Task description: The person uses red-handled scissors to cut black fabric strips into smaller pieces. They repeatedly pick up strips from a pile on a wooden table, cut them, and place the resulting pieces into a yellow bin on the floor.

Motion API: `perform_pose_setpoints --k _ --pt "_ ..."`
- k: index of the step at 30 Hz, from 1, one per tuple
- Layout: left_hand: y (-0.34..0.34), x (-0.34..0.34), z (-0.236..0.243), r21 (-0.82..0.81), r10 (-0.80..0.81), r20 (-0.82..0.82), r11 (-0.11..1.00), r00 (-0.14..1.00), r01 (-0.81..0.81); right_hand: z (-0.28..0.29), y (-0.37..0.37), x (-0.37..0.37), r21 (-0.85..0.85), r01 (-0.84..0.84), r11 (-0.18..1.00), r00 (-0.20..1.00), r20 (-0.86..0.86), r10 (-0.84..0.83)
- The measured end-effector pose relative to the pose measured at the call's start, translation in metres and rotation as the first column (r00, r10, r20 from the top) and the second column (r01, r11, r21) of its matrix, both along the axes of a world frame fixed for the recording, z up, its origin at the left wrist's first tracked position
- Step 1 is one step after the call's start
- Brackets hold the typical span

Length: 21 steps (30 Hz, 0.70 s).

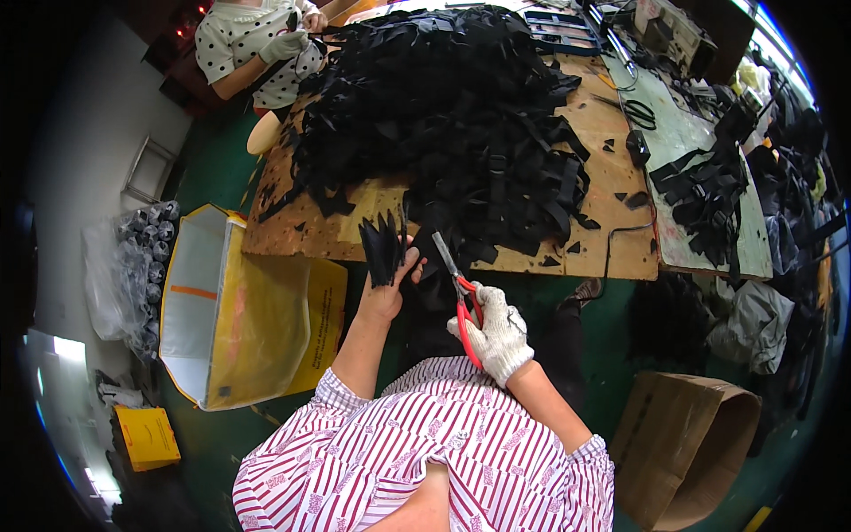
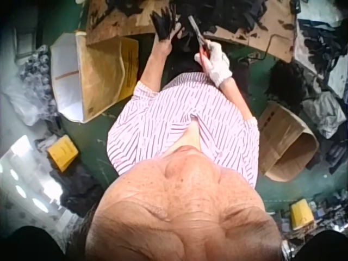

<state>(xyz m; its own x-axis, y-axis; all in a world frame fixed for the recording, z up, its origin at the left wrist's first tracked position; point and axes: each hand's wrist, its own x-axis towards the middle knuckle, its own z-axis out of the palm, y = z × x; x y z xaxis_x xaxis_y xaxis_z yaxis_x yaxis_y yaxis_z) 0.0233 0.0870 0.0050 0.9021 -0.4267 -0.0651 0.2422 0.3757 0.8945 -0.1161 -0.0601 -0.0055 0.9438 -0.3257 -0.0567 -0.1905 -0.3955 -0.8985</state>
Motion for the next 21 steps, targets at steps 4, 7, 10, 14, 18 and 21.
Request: perform_pose_setpoints --k 4,7,10,14,18,21 --pt "-0.007 -0.013 0.007 0.081 -0.017 0.004 0.997 1.0 0.017 0.01 -0.003 0.003 -0.017 0.011 1.0 0.999 0.03 -0.01" --pt "-0.012 -0.015 0.009 0.155 -0.028 0.026 0.988 0.999 0.023 0.008 -0.001 0.002 -0.037 0.025 0.999 0.998 0.067 -0.022" --pt "-0.014 -0.017 0.002 0.189 -0.015 0.054 0.982 0.998 0.004 0.005 -0.001 0.001 0.068 0.02 0.997 0.999 0.033 -0.022" --pt "-0.018 -0.015 -0.001 0.216 -0.007 0.023 0.976 1.0 0.002 -0.013 0.002 -0.004 0.252 0.031 0.967 0.999 0.023 -0.038" --pt "-0.01 -0.012 -0.01 0.137 -0.086 0.153 0.988 0.984 0.066 -0.003 -0.004 0.0 0.177 -0.002 0.984 1.0 0.019 -0.002" --pt "-0.018 -0.022 0.003 0.174 -0.093 -0.031 0.98 0.995 0.097 0.007 -0.01 0.003 0.109 -0.008 0.994 1.0 -0.022 0.01"
